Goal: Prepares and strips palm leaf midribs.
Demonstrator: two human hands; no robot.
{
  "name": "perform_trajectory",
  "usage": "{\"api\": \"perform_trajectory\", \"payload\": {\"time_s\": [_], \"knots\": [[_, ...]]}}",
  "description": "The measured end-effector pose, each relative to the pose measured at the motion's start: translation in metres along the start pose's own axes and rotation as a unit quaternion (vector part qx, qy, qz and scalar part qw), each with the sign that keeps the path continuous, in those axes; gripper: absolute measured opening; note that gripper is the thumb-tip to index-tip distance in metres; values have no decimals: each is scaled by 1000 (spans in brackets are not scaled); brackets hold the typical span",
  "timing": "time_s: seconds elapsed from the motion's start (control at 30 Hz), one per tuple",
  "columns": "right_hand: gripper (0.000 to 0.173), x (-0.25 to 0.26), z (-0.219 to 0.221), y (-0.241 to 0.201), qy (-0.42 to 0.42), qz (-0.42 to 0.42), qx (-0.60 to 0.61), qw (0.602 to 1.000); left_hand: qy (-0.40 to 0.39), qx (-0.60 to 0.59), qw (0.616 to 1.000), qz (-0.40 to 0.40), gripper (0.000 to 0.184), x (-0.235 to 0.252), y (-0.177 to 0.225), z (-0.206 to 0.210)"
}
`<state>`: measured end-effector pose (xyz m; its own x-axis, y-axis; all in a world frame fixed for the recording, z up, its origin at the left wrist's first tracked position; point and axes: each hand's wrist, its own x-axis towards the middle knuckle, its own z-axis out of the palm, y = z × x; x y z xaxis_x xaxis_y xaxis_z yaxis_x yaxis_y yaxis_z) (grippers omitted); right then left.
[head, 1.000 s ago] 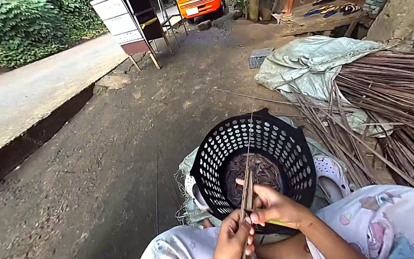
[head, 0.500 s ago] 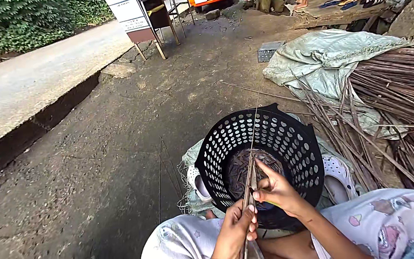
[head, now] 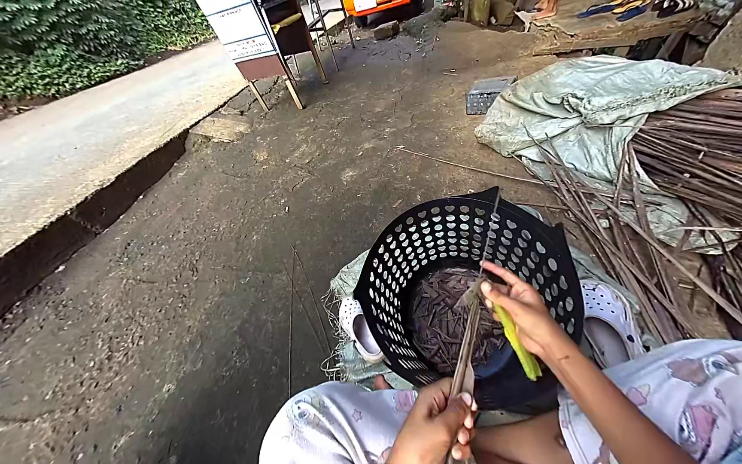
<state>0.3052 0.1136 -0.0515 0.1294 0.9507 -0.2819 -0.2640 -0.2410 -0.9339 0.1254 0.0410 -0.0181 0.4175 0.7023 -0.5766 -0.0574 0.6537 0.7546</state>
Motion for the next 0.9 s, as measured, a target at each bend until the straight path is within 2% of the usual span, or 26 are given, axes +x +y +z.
{"api": "perform_trajectory", "payload": {"time_s": [0.03, 0.07, 0.13, 0.2, 0.27, 0.53, 0.7, 0.9], "knots": [[44, 4, -6, -4, 0, 19, -6, 1000, 5, 5, 1000, -6, 26, -1, -1, 0], [46, 3, -13, -6, -36, 34, -19, 999, 14, 2, 1000, -5, 25, 0, -1, 0], [58, -7, -22, -5, -173, 64, -48, 982, 25, -28, 999, 3, 26, 5, 0, 2], [69, -11, -21, -1, -299, 115, -62, 945, 46, -76, 996, -4, 32, 10, 3, 7], [74, -11, -12, 3, -348, 150, -55, 924, 71, -102, 992, -23, 33, 13, 4, 10], [93, -9, 9, 6, -272, 117, -12, 955, 97, -169, 980, -50, 33, 16, 6, 8], [91, -2, 3, 9, -213, 98, -31, 972, 85, -177, 979, -54, 37, 16, 5, 8], [94, 2, 3, 10, -203, 97, -36, 974, 71, -196, 977, -54, 39, 18, 4, 6]]}}
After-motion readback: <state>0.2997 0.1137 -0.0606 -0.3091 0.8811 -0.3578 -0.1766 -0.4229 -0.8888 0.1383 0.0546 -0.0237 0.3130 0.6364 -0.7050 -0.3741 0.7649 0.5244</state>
